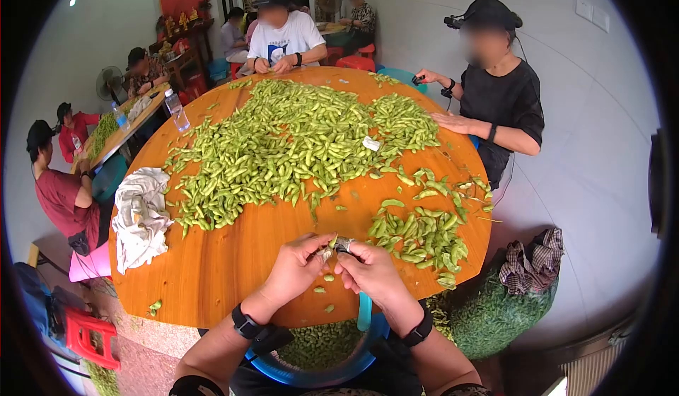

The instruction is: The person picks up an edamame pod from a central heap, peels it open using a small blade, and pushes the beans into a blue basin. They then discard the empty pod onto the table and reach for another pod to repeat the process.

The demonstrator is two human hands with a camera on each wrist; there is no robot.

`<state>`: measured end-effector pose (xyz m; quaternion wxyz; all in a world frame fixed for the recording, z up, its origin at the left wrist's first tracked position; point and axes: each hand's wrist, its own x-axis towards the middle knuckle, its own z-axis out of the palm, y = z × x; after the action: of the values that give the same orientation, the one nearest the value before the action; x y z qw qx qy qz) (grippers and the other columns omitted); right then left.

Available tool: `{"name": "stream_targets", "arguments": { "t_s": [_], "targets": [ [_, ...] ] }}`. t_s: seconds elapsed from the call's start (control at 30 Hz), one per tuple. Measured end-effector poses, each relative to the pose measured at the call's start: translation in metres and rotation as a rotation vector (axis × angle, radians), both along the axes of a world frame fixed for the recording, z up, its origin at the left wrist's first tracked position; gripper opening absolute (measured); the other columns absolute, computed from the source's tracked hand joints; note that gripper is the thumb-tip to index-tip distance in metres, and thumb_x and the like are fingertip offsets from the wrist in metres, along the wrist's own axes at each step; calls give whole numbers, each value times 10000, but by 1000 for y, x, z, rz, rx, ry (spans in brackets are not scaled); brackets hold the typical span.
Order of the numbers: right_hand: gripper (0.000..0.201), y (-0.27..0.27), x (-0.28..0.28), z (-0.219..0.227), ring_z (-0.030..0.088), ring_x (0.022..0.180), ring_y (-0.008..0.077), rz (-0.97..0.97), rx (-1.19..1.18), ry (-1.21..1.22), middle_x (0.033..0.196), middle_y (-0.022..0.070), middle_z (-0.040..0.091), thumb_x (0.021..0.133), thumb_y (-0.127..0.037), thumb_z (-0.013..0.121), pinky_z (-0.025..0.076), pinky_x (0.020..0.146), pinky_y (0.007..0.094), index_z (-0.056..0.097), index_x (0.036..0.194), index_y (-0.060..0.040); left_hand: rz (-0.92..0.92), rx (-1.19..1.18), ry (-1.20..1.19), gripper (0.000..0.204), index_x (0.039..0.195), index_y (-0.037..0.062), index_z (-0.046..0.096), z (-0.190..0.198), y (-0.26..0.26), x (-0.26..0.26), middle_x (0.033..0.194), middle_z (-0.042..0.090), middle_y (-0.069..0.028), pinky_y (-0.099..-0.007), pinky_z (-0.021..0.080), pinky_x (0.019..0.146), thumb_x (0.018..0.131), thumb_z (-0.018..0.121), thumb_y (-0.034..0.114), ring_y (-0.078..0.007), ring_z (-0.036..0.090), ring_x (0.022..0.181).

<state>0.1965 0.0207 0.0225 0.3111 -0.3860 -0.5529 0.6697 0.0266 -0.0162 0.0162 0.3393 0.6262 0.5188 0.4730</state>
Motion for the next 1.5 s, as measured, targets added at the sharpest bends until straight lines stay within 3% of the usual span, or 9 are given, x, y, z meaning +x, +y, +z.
{"name": "stream_targets", "arguments": {
  "t_s": [0.3, 0.63, 0.73, 0.83, 1.0, 1.1, 1.17, 1.4, 1.5],
  "targets": [
    [105, -12, -10, -13, 502, 505, 41, -74, 55, 3, 665, -12, 565, 928, -85, 542, 380, 435, 200, 623, 928, -18, 86, 143, 221, 311, 1109, 18, 624, -11, -3, 1, 909, 627, -120, -285, 519, 658, 811, 593, -61, -212, 657, 772],
    [86, -10, -17, -17, 458, 462, 39, -159, -149, 171, 662, -6, 566, 930, -81, 552, 323, 383, 203, 632, 925, -50, 80, 162, 219, 226, 1066, 3, 611, -14, 0, -4, 853, 641, -101, -270, 497, 617, 853, 552, -47, -163, 624, 681],
    [84, -5, -13, -22, 445, 438, 46, -135, -181, 208, 663, 4, 573, 928, -87, 555, 303, 364, 210, 620, 890, -49, 21, 40, 48, 254, 1099, 12, 615, -19, 3, -7, 767, 609, -3, -213, 469, 583, 913, 452, -45, -54, 542, 619],
    [92, -1, -9, -19, 445, 439, 50, -101, -235, 227, 671, 16, 583, 928, -81, 548, 298, 362, 214, 604, 865, -46, -46, -190, -293, 250, 1093, 10, 617, -16, 5, -12, 763, 599, 8, -199, 439, 553, 928, 432, -23, -47, 510, 593],
    [108, 1, -9, -15, 462, 464, 55, -81, -165, 129, 691, 14, 591, 932, -95, 552, 314, 377, 207, 623, 982, -31, -63, -317, -469, 235, 1136, 18, 593, -17, 10, -12, 750, 584, 26, -186, 418, 535, 962, 434, 26, -32, 492, 592],
    [106, -5, -16, -6, 474, 477, 46, -123, -29, -15, 689, 5, 588, 933, -88, 550, 345, 386, 199, 627, 979, -32, -38, -287, -416, 221, 1161, 14, 569, -15, 8, -8, 780, 581, 20, -190, 417, 528, 985, 454, 82, -38, 493, 589],
    [107, -7, -18, -4, 477, 480, 43, -125, 8, -30, 688, 3, 586, 931, -84, 551, 355, 389, 196, 631, 982, -36, -6, -206, -107, 227, 1142, 9, 576, -11, 5, -6, 780, 601, -18, -220, 465, 579, 957, 449, 43, -71, 552, 632],
    [154, -15, -18, -7, 472, 477, 35, -163, 127, -47, 647, -11, 577, 890, -50, 561, 384, 430, 210, 666, 1003, -42, -46, -243, -175, 236, 1161, 23, 568, -29, 7, -11, 758, 551, 34, -221, 453, 607, 954, 458, 46, -48, 530, 683],
    [164, -14, -3, -2, 476, 498, 29, -233, 123, -22, 657, -14, 586, 887, -41, 555, 390, 446, 207, 669, 1004, -54, 50, -114, 75, 242, 1080, 24, 604, -16, -4, -5, 761, 589, -4, -286, 485, 673, 882, 472, -15, -137, 584, 717]
  ]
}}
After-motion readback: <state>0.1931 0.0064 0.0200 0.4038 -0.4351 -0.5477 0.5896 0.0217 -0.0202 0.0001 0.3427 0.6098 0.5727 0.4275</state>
